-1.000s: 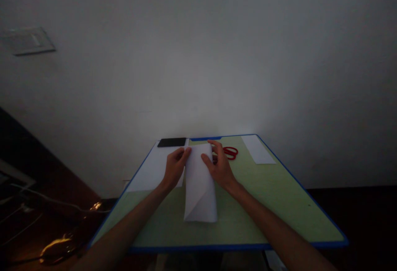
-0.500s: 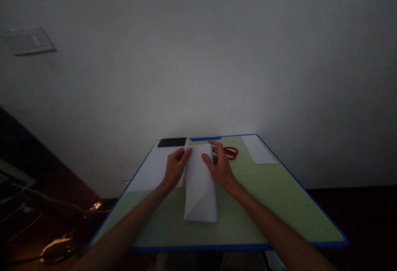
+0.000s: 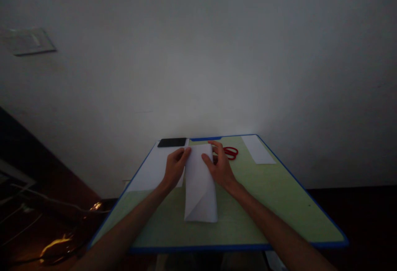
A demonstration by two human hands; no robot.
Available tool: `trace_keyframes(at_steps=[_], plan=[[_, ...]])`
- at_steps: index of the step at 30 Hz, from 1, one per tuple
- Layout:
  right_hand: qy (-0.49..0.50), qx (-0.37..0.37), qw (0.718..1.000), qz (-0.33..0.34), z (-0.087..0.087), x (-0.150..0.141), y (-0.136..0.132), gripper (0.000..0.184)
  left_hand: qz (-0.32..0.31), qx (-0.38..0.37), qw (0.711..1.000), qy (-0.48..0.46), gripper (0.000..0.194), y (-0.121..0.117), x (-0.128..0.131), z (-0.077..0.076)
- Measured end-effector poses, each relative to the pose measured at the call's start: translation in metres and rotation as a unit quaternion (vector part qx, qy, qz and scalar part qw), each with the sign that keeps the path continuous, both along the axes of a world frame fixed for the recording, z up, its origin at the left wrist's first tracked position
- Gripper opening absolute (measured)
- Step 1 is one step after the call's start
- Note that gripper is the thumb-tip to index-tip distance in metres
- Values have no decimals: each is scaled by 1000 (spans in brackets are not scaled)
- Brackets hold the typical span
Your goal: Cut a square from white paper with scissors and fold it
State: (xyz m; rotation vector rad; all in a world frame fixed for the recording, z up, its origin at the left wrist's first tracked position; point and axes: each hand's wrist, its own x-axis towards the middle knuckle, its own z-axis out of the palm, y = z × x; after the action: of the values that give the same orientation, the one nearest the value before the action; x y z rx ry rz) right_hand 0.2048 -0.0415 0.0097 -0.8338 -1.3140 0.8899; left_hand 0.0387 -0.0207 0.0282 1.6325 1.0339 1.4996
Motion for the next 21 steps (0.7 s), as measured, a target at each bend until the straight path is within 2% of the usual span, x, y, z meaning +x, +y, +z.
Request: trace_keyframes(at_steps=[7, 21], plan=[[0, -2, 1000, 1, -1, 0, 0, 49, -13, -21, 1000, -18, 48, 0, 0, -1], [-3, -2, 1000, 6, 2, 0, -1, 48, -11, -9, 1000, -7, 47, 4, -1, -3]])
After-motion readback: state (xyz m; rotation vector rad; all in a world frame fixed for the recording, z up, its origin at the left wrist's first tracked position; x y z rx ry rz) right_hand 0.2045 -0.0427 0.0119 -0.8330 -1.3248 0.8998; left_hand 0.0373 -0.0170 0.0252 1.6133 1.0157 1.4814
